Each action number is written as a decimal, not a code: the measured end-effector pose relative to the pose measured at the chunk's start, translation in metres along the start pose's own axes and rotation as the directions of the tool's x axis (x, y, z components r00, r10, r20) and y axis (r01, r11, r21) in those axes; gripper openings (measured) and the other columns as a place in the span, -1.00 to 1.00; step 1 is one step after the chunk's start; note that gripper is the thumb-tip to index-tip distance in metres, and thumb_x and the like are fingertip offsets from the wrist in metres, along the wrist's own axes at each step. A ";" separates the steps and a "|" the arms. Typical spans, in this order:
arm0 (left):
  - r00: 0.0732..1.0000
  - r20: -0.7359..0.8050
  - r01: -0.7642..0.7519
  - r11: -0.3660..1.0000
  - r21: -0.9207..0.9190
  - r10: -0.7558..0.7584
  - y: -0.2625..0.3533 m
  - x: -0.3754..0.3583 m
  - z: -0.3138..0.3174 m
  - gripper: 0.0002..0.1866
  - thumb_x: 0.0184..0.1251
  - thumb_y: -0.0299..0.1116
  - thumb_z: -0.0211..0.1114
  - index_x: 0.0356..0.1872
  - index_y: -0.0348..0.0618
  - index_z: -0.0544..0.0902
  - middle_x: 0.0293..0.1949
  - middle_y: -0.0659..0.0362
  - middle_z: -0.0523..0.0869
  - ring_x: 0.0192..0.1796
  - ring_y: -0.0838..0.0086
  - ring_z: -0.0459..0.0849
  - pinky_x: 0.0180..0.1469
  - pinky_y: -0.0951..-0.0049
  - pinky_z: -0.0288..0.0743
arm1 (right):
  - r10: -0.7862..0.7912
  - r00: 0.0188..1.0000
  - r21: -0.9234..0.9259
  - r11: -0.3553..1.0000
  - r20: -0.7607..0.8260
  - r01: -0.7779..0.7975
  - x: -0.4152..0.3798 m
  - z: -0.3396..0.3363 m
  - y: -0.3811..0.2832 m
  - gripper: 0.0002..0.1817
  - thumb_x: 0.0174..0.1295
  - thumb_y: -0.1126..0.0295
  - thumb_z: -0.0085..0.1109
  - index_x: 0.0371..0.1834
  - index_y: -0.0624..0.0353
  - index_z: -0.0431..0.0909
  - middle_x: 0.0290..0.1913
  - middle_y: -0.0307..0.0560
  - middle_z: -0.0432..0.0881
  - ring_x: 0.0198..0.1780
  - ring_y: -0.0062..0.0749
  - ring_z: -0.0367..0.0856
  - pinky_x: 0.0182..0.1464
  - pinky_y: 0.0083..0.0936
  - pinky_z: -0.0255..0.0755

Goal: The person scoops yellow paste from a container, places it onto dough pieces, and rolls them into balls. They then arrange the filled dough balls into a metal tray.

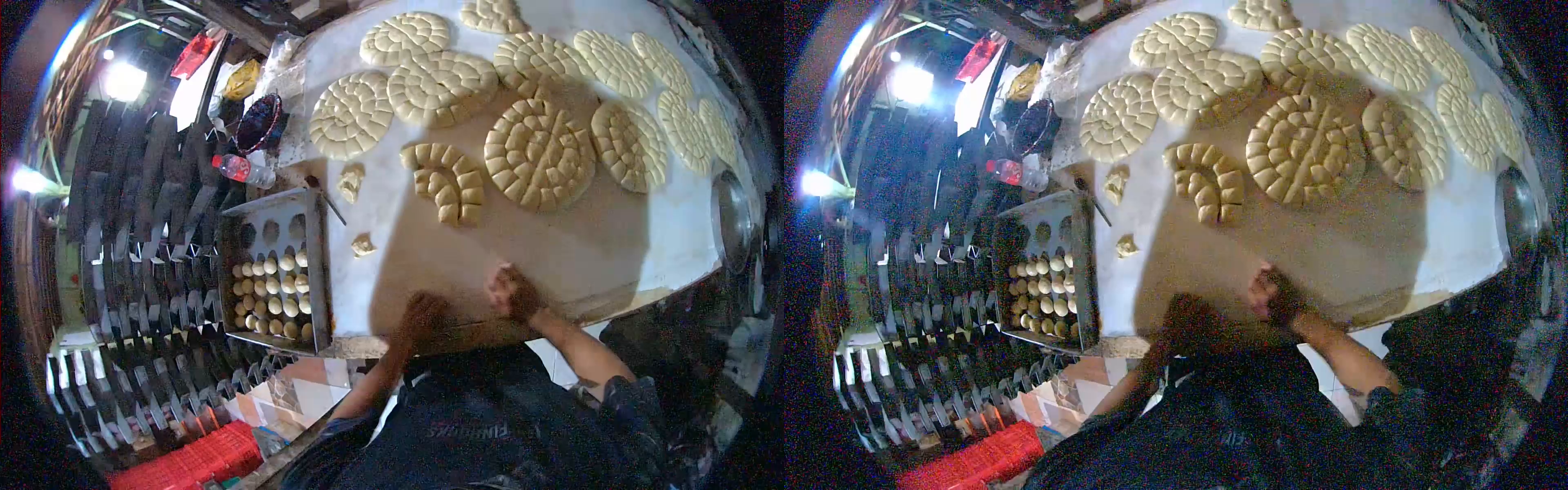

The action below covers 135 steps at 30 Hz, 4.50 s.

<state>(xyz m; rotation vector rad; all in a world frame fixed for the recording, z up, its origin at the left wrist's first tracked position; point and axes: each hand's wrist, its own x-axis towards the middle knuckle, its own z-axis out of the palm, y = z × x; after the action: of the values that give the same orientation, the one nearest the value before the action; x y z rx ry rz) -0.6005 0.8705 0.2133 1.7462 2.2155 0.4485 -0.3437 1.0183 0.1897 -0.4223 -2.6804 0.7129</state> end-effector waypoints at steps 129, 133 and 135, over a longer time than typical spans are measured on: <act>0.929 -0.106 -0.369 0.878 -0.303 0.354 -0.009 -0.026 0.023 -0.60 0.21 -0.28 0.23 0.06 -0.16 0.46 0.04 -0.12 0.49 0.11 -0.01 0.45 0.23 0.01 0.28 | 0.274 0.910 -0.100 0.943 -0.313 -0.318 0.057 0.026 -0.057 -0.89 0.19 0.44 0.03 -0.38 0.27 0.45 -0.25 0.10 0.48 -0.12 0.05 0.44 0.00 -0.15 0.30; 0.987 -0.032 -0.155 0.856 -0.493 0.160 -0.079 -0.078 -0.047 -0.48 0.22 -0.29 0.22 0.21 -0.19 0.39 0.18 -0.18 0.42 0.23 -0.06 0.38 0.30 0.02 0.24 | 0.726 0.688 -0.010 0.688 -0.005 -0.726 0.041 -0.016 -0.050 -0.75 0.27 0.26 0.04 -0.36 0.25 0.54 -0.22 0.09 0.58 -0.22 -0.22 0.61 -0.30 -0.38 0.46; 0.988 -0.052 0.101 0.861 -0.498 -0.146 -0.117 -0.068 -0.131 -0.47 0.23 -0.29 0.23 0.22 -0.21 0.38 0.18 -0.19 0.42 0.24 -0.07 0.38 0.30 0.04 0.26 | 0.896 0.375 0.231 0.323 0.237 -0.918 0.094 -0.032 -0.070 -0.72 0.32 0.25 0.02 -0.27 0.27 0.56 -0.18 0.00 0.60 -0.22 -0.34 0.64 -0.34 -0.50 0.52</act>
<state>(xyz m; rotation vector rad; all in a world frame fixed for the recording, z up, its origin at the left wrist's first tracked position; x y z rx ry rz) -0.7418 0.7701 0.2868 1.3240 2.0112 0.9808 -0.4299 1.0078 0.2748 -1.9299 -2.0457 1.4454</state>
